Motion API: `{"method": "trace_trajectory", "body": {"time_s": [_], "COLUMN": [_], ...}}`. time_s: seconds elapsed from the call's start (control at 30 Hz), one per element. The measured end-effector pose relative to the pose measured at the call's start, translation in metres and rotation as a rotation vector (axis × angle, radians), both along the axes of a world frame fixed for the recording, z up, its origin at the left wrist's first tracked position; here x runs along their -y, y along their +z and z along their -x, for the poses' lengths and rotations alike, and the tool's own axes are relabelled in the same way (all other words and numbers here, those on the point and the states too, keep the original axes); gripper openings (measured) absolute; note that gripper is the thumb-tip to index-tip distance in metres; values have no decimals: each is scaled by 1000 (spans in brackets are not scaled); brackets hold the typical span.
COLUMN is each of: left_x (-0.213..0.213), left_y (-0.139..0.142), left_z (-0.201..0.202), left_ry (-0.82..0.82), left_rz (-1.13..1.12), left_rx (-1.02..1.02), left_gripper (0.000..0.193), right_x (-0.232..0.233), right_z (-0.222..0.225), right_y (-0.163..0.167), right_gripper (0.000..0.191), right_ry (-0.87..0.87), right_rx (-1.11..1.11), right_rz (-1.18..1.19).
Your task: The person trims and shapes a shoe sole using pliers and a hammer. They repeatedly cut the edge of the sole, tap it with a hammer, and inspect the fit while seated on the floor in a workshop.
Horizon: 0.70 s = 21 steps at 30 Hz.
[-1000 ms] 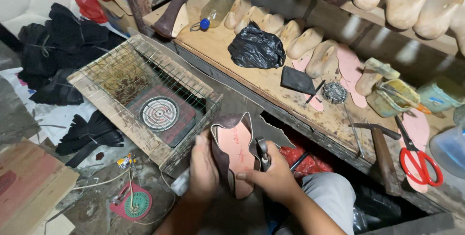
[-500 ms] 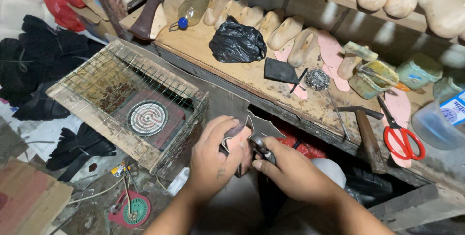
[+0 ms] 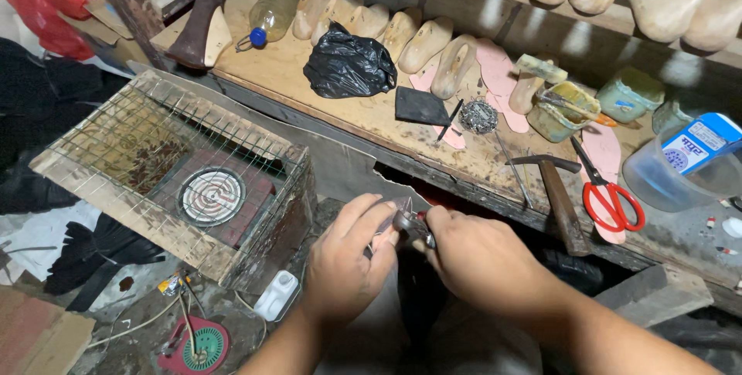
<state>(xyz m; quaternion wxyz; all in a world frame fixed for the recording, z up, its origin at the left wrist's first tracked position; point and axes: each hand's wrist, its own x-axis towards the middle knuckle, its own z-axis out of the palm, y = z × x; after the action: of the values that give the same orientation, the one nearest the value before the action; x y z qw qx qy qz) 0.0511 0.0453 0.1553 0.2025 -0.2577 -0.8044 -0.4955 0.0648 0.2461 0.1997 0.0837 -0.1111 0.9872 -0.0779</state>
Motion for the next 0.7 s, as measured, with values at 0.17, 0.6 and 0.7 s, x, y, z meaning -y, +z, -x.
{"method": "trace_trajectory", "body": {"time_s": [0.17, 0.6, 0.7], "left_x": [11, 37, 36], "left_y": [1, 35, 36], "left_z": [15, 24, 26], "left_ry": [-70, -52, -144], "left_rz": [-99, -132, -69], "left_rx": [66, 1035, 1019], "left_gripper": [35, 42, 41], "right_x": [21, 43, 39], "right_z": [15, 13, 7], "right_y": [-60, -71, -56], "right_gripper": [28, 29, 28], "right_ry": [-5, 126, 136], "right_rx": [-374, -390, -303], "right_rz": [281, 336, 282]}}
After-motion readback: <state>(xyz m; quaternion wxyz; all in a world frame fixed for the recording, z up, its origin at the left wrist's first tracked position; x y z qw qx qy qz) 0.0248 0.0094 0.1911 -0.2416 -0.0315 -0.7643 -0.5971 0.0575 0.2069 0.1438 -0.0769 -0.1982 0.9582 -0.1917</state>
